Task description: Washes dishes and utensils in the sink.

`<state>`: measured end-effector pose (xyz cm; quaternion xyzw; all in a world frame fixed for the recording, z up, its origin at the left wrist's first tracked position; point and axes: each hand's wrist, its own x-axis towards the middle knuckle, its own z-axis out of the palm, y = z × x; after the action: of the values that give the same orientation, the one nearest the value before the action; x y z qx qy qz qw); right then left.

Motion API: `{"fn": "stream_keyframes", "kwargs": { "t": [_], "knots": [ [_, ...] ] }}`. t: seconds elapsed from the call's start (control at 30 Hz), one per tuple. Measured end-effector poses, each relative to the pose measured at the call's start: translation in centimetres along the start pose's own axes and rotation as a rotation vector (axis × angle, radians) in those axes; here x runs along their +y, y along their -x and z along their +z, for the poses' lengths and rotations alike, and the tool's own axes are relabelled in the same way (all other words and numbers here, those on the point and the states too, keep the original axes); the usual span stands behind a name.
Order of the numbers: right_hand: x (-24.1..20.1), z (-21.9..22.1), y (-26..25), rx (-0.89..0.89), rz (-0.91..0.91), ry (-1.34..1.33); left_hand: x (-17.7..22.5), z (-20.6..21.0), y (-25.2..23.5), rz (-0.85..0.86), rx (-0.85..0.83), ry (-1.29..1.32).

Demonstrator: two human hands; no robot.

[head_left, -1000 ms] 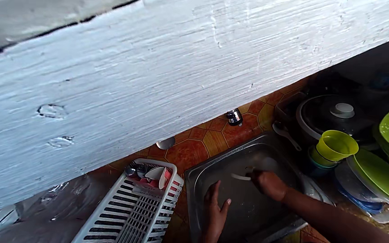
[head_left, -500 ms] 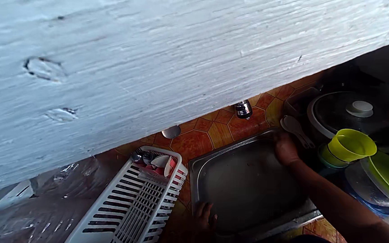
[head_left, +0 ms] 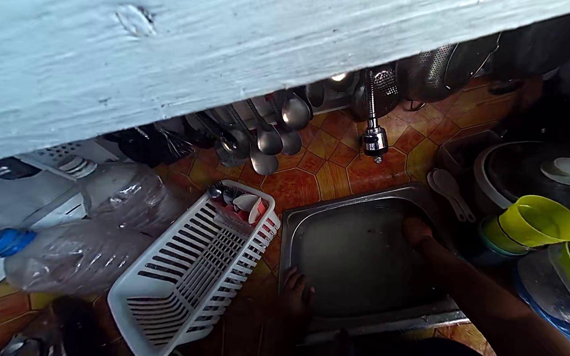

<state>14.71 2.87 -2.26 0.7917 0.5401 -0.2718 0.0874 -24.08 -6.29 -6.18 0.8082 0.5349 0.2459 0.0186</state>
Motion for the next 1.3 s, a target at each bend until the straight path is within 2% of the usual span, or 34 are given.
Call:
{"fn": "stream_keyframes", "kwargs": {
  "t": [0.07, 0.3, 0.43, 0.47, 0.53, 0.63, 0.73, 0.83, 0.9, 1.07, 1.17, 1.3],
  "knots": [
    [0.0, -1.5, 1.4, 0.064, -0.060, -0.045, 0.3, -0.1, -0.1, -0.020, 0.013, 0.011],
    [1.4, -4.8, 4.8, 0.746, -0.619, -0.330, 0.5, 0.0, -0.2, -0.032, 0.041, 0.001],
    [1.7, -5.4, 5.3, 1.083, -0.929, -0.362, 1.0, -0.4, -0.4, -0.057, 0.026, 0.008],
    [1.6, -5.8, 5.5, 1.119, -0.969, -0.392, 1.0, -0.4, -0.5, -0.061, 0.022, 0.005],
    [1.4, -6.3, 5.9, 1.072, -0.982, -0.445, 1.2, -0.5, -0.6, -0.073, 0.004, 0.009],
    [0.6, -5.6, 5.6, 0.872, -0.957, -0.501, 1.0, -0.3, -0.5, -0.055, 0.015, 0.007],
    [-0.4, -3.7, 4.8, 0.675, -0.869, -0.700, 0.8, -0.4, -0.5, -0.051, 0.003, 0.000],
    [-1.0, -3.7, 4.3, 0.689, -0.744, -0.754, 0.9, -0.5, -0.6, -0.054, -0.016, -0.002],
    [-0.8, -6.5, 4.4, 0.705, -0.662, -0.642, 0.6, -0.1, -0.4, -0.046, 0.000, -0.009],
    [-0.2, -15.4, 2.5, 0.508, -0.468, -0.252, 1.0, -0.9, -0.7, -0.046, -0.045, -0.015],
    [-0.6, -17.0, -0.8, 0.514, -0.311, -0.150, 0.8, -0.9, -0.8, -0.041, -0.054, -0.023],
    [-0.2, -16.5, -4.5, 0.492, -0.154, -0.072, 0.8, -0.9, -0.6, -0.053, -0.070, -0.042]
  ]
}}
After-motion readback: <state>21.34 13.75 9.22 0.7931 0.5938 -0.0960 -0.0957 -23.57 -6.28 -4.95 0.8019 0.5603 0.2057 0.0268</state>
